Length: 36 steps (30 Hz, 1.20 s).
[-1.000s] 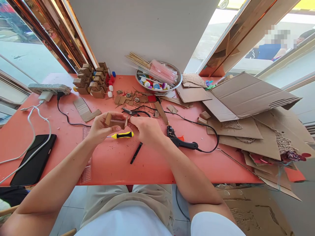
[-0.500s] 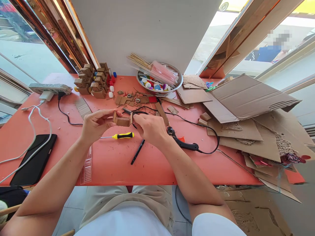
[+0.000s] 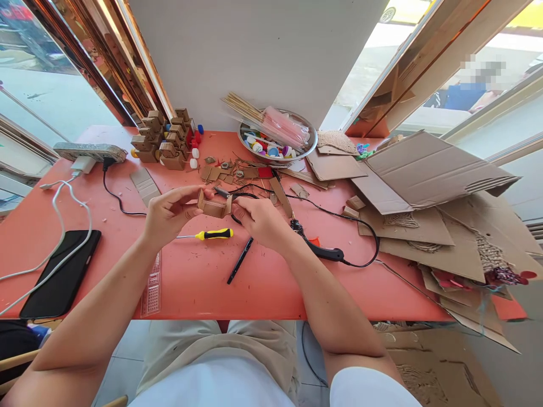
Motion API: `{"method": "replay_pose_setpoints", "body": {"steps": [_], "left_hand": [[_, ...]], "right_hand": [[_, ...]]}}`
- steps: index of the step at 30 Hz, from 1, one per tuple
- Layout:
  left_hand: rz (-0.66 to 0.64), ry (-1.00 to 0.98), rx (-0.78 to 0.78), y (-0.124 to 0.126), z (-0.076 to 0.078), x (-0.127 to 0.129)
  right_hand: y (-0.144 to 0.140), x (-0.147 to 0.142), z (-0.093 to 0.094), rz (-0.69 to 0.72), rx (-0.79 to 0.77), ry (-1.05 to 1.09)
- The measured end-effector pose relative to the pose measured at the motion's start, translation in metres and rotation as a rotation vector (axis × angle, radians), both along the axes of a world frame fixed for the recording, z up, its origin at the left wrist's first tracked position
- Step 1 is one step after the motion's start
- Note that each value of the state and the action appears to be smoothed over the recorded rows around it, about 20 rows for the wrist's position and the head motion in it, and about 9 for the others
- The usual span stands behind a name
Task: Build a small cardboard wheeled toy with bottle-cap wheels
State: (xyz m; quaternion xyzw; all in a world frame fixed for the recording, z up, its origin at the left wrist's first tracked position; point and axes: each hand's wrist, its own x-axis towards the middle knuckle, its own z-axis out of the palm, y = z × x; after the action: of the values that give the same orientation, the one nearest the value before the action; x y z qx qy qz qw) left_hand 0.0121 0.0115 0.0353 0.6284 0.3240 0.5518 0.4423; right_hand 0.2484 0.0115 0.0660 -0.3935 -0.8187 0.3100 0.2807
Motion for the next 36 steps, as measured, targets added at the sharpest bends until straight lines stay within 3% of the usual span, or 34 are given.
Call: {"method": "replay_pose_setpoints", "body": {"steps": [5,11,16,27,30,36], "left_hand": [[0.019,-0.022,-0.060,0.000,0.000,0.003],[0.094,-0.023,-0.151,0.000,0.001,0.002],[0.077,0.004,-0.166,-0.002,0.002,0.004],[0.080,0.005,-0.119,-0.004,0.005,0.005],[0.031,-0.007,-0.108,-0.004,0.005,0.004],[-0.019,0.028,-0.065,-0.003,0.002,0.000]], "right_hand": [[-0.002,-0.001,0.002,0.003,0.012,-0.011],[-0.007,-0.010,-0.010,-0.167,0.310,-0.236],[-0.003,-0.007,-0.017,-0.187,0.472,-0.374],[0.000,-0.002,-0.024,-0.209,0.650,-0.337],[0.001,0.000,-0.020,-0.154,0.625,-0.342],[0.002,0.003,-0.011,-0.031,0.305,-0.236]]}}
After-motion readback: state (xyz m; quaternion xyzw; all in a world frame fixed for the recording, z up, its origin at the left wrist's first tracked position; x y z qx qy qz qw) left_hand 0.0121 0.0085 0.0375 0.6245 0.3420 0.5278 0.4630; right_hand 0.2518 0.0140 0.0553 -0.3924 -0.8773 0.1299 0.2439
